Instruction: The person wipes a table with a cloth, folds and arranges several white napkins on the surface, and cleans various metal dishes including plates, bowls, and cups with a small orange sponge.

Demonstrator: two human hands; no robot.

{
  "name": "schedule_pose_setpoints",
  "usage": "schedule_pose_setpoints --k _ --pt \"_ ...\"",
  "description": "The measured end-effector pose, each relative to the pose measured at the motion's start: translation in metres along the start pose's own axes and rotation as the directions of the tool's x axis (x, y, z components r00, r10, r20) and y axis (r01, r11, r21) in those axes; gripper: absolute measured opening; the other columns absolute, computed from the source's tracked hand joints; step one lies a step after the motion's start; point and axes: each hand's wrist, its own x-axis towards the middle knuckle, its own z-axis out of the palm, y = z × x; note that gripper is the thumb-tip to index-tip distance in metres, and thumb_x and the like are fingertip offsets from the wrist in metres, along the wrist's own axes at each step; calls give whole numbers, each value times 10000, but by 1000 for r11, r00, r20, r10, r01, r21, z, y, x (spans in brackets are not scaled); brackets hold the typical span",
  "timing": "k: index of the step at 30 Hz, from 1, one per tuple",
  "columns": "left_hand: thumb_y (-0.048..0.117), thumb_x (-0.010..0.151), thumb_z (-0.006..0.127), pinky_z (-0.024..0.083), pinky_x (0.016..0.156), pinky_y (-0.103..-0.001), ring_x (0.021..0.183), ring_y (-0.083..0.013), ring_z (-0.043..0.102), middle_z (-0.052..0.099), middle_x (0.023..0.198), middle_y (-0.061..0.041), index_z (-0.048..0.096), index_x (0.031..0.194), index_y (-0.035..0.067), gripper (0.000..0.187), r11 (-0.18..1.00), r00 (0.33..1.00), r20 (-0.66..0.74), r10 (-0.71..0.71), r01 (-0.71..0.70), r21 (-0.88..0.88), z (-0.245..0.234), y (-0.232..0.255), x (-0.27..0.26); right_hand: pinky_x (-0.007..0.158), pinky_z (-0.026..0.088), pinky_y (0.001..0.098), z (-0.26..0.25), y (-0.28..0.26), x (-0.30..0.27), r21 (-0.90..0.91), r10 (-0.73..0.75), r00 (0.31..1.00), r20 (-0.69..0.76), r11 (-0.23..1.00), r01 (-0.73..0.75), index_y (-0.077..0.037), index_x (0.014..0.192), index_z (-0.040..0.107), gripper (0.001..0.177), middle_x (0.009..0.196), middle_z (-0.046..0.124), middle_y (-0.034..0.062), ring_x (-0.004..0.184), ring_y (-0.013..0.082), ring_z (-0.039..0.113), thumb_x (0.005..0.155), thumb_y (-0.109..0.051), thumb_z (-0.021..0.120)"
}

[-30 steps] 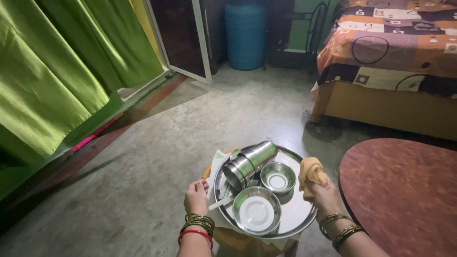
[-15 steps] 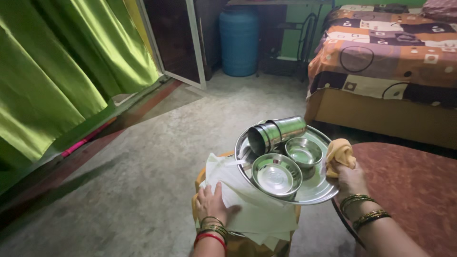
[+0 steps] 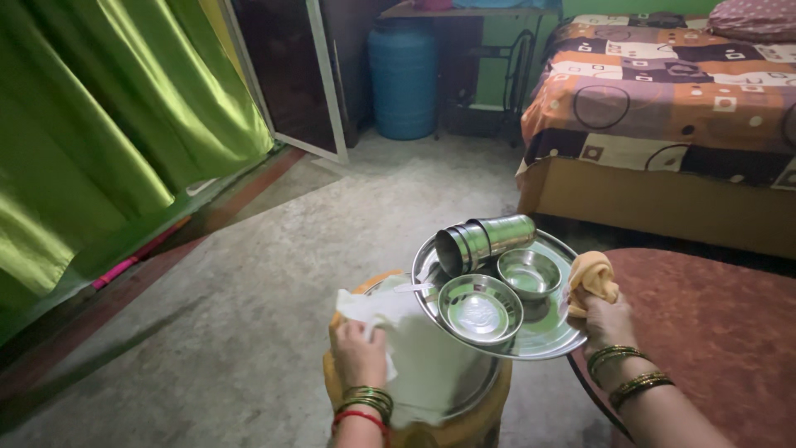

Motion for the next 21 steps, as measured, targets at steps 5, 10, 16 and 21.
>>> schedule_pose_setpoints --k 5,10,16,21 --pt "375 840 711 525 895 -548 1027 -433 648 677 1140 -244 647 1158 43 464 789 805 -192 -561 449 -420 -57 3 34 653 565 363 13 3 -10 33 58 998 -4 998 -58 -123 1258 584 367 1030 681 56 824 201 680 920 -133 727" --pt "265 819 541 671 784 -523 1008 -342 745 670 1164 -157 583 1183 35 432 -135 423 227 -877 237 -962 -130 -4 67 657 585 386 21 26 -23 -24 65 998 26 998 -64 -112 1244 584 337 1014 681 53 831 214 687 931 -170 696" --pt "388 952 403 575 942 -470 1120 -301 710 693 1247 -159 640 1264 -27 570 -85 452 70 -889 -13 -996 -136 -50 78 599 541 372 36 63 -35 -84 154 985 75 986 -147 -93 1230 602 349 959 678 80 772 218 668 900 -132 709" --pt "346 973 438 504 1079 -471 1213 -327 635 650 1297 -171 612 1287 -10 506 -268 949 83 -303 -1 -963 -106 -61 72 593 553 363 56 90 -42 -116 177 982 68 979 -168 -90 1244 616 370 977 682 60 763 197 671 897 -146 733"
